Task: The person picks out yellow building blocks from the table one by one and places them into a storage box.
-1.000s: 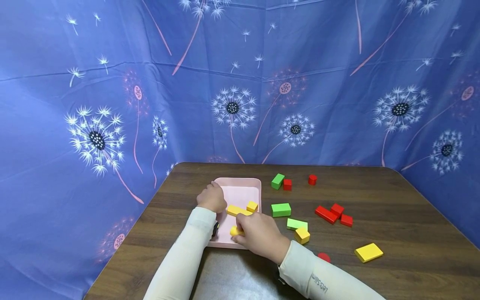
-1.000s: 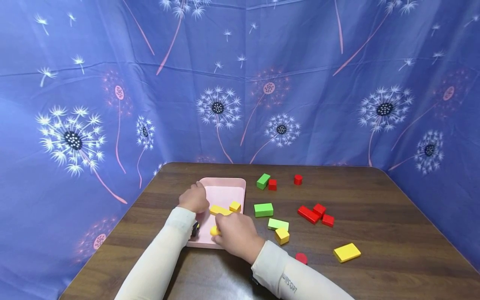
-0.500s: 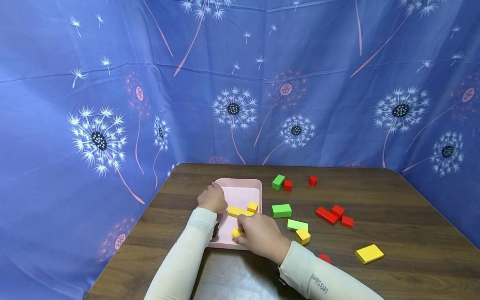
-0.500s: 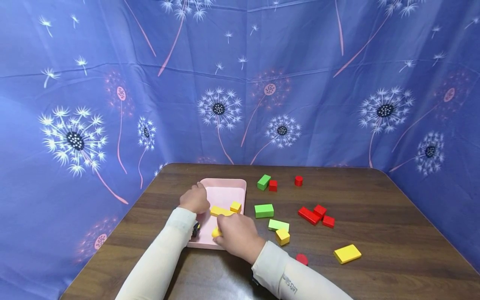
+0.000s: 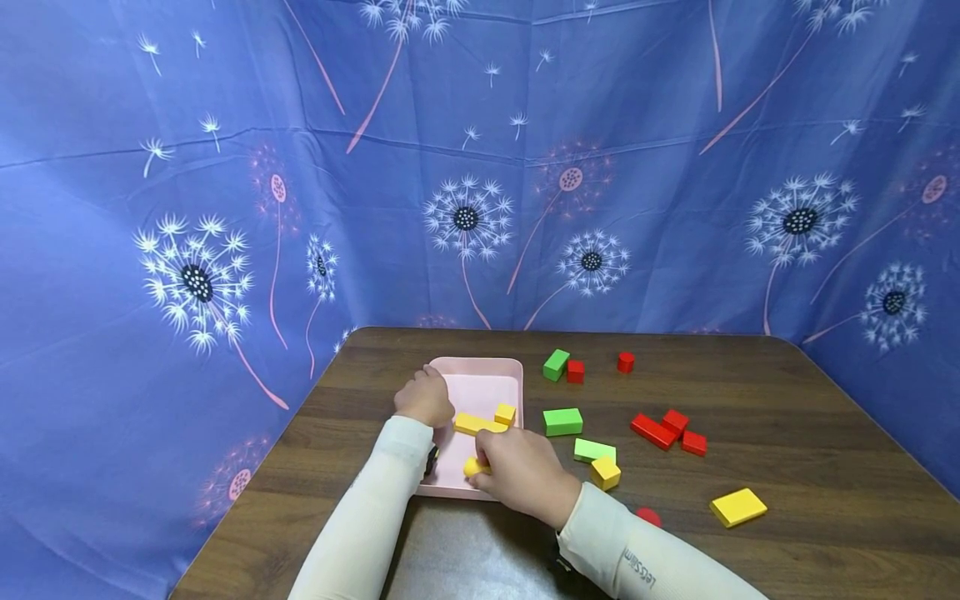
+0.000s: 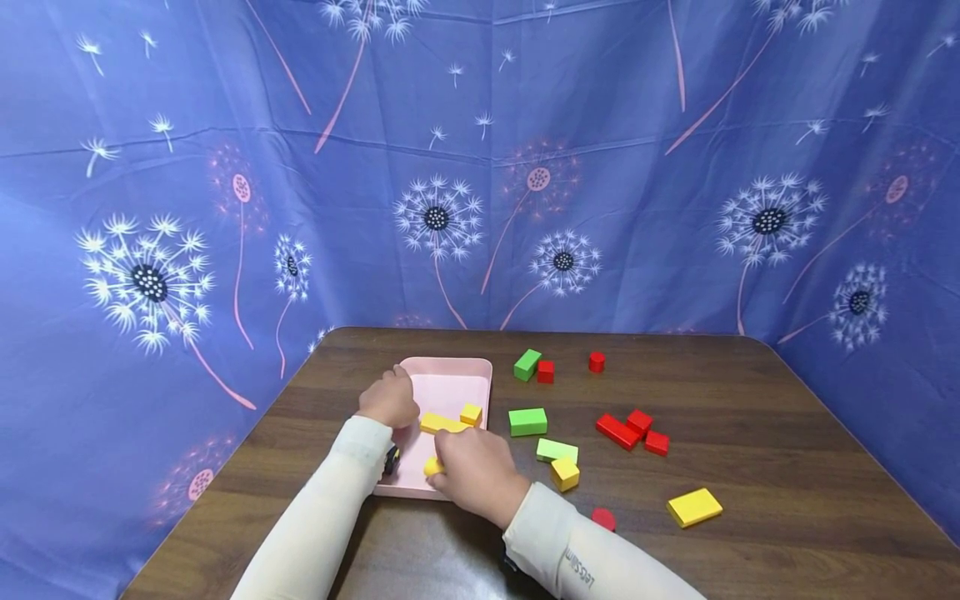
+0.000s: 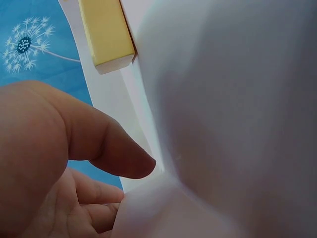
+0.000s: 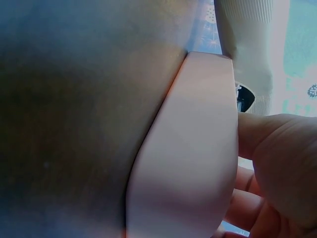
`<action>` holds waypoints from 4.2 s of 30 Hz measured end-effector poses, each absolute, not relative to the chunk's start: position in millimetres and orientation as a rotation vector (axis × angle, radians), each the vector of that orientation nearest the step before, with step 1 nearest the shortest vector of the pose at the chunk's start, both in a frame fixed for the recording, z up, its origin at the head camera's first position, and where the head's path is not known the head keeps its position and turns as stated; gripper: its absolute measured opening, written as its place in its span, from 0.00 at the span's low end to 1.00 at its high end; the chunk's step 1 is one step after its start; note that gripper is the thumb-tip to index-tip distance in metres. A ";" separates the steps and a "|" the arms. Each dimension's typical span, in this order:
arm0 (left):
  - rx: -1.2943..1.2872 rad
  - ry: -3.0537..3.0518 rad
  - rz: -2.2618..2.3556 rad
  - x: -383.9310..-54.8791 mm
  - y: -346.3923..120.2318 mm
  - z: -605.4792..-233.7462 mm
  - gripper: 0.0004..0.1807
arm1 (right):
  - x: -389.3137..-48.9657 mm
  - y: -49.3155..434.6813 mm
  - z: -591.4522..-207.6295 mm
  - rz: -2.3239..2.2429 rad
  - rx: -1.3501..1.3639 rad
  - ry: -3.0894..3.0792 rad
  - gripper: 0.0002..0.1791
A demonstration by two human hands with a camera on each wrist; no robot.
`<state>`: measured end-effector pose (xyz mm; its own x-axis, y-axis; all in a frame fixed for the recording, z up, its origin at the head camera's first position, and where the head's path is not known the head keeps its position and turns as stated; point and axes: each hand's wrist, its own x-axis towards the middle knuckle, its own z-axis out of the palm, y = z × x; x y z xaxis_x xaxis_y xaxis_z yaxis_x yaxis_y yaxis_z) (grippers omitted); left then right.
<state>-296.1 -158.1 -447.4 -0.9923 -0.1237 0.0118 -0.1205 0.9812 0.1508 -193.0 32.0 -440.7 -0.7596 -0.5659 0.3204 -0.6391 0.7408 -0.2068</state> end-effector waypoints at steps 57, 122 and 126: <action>0.199 -3.115 -0.246 -298.6 -157.0 -448.1 0.52 | -194.3 33.7 -440.4 0.422 0.919 -2.732 0.20; 0.212 -3.122 -0.259 -301.5 -158.9 -449.1 0.51 | -198.0 134.1 -418.0 0.306 0.652 -2.798 0.09; 0.212 -3.124 -0.264 -300.8 -158.3 -448.6 0.51 | -200.3 140.7 -417.6 0.280 0.641 -2.792 0.07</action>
<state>-300.8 -158.3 -448.6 -0.9909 -0.1339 -0.0118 -0.1340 0.9768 0.1671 -200.3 140.7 -417.6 -0.8680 -0.3992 0.2954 -0.4499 0.8839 -0.1276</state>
